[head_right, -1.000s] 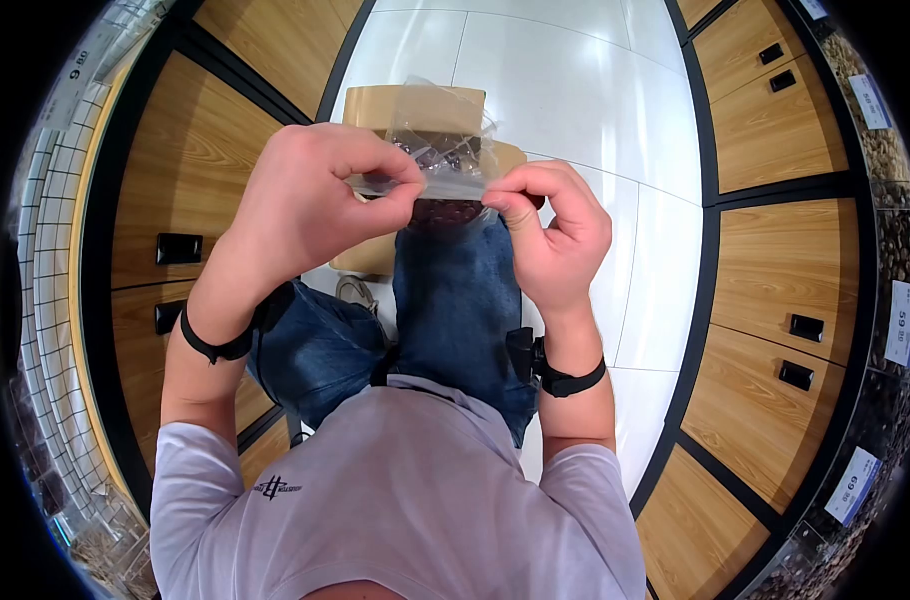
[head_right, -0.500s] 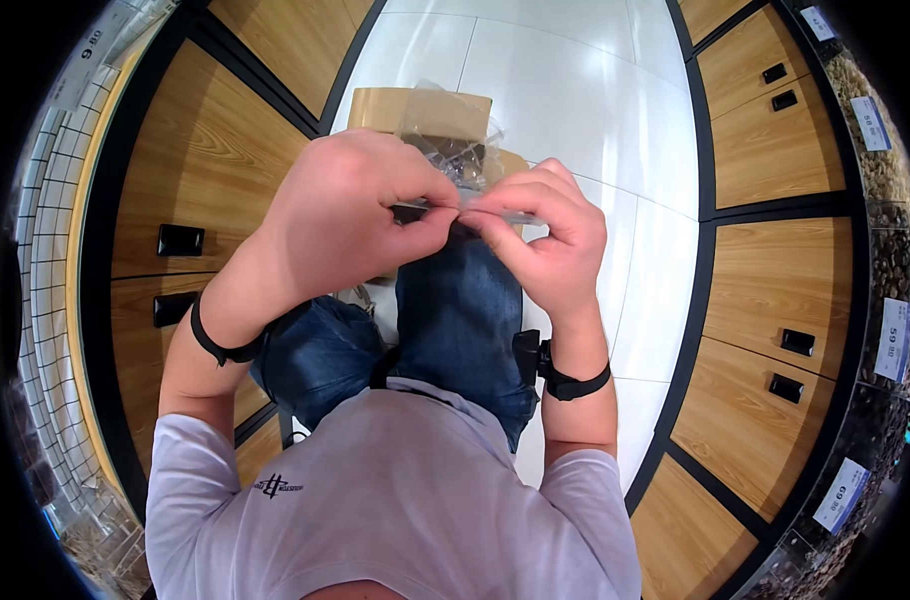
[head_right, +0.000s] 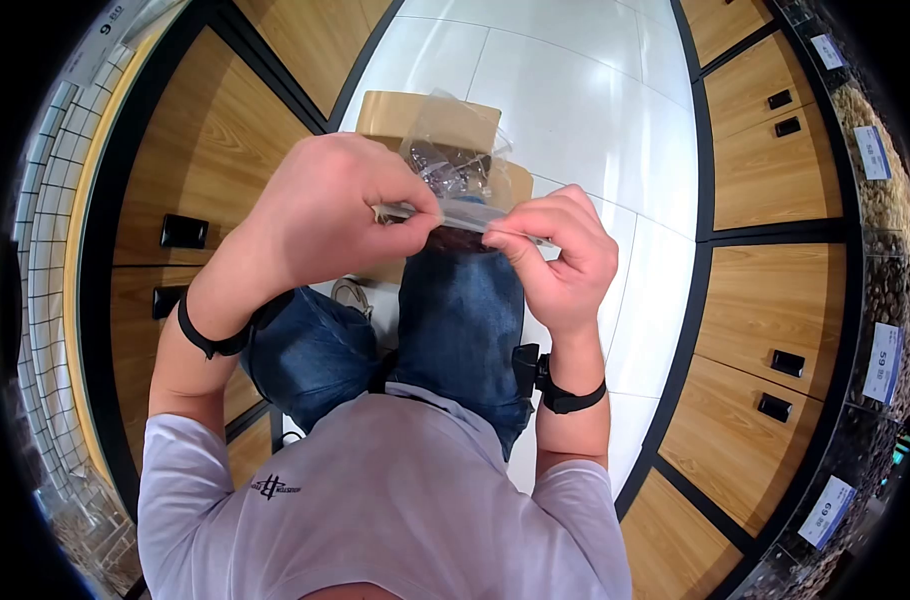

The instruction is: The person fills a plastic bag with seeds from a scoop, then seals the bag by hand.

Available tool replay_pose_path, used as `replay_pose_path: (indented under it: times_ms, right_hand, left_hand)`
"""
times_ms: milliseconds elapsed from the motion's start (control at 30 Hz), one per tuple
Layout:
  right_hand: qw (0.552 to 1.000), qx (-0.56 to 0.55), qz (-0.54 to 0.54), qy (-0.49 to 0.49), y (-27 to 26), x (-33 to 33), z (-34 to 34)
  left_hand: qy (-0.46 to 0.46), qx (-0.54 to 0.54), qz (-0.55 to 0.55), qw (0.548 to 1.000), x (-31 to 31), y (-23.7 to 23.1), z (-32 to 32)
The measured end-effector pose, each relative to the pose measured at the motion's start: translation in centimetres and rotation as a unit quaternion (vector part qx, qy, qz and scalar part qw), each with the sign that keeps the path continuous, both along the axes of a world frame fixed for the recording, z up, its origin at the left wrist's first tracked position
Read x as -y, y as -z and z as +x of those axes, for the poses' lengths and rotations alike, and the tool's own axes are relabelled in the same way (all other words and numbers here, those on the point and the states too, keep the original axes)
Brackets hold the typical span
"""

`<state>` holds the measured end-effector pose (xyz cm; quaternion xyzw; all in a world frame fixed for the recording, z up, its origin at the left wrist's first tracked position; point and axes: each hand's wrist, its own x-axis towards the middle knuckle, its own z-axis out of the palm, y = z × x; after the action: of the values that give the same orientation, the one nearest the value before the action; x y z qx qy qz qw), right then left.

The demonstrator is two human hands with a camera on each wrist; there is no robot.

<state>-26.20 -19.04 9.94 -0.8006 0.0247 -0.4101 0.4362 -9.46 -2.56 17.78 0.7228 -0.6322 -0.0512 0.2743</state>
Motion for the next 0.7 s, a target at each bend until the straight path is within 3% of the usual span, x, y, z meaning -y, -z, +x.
replay_pose_path:
  times_ms: [400,567,700]
  right_hand:
    - [1.000,-0.003,0.011,0.003,0.31,0.05,0.15]
    - [0.993,-0.023,0.092,-0.068,0.77,0.47,0.51]
    - [0.995,-0.026,0.069,-0.071,0.70,0.08,0.72]
  left_hand:
    - [0.035,-0.032,-0.039,0.998,-0.47,0.59,0.61]
    - [0.041,-0.031,-0.044,0.998,0.00,0.65,0.26]
    - [0.038,-0.045,-0.049,0.997,0.04,0.86,0.24]
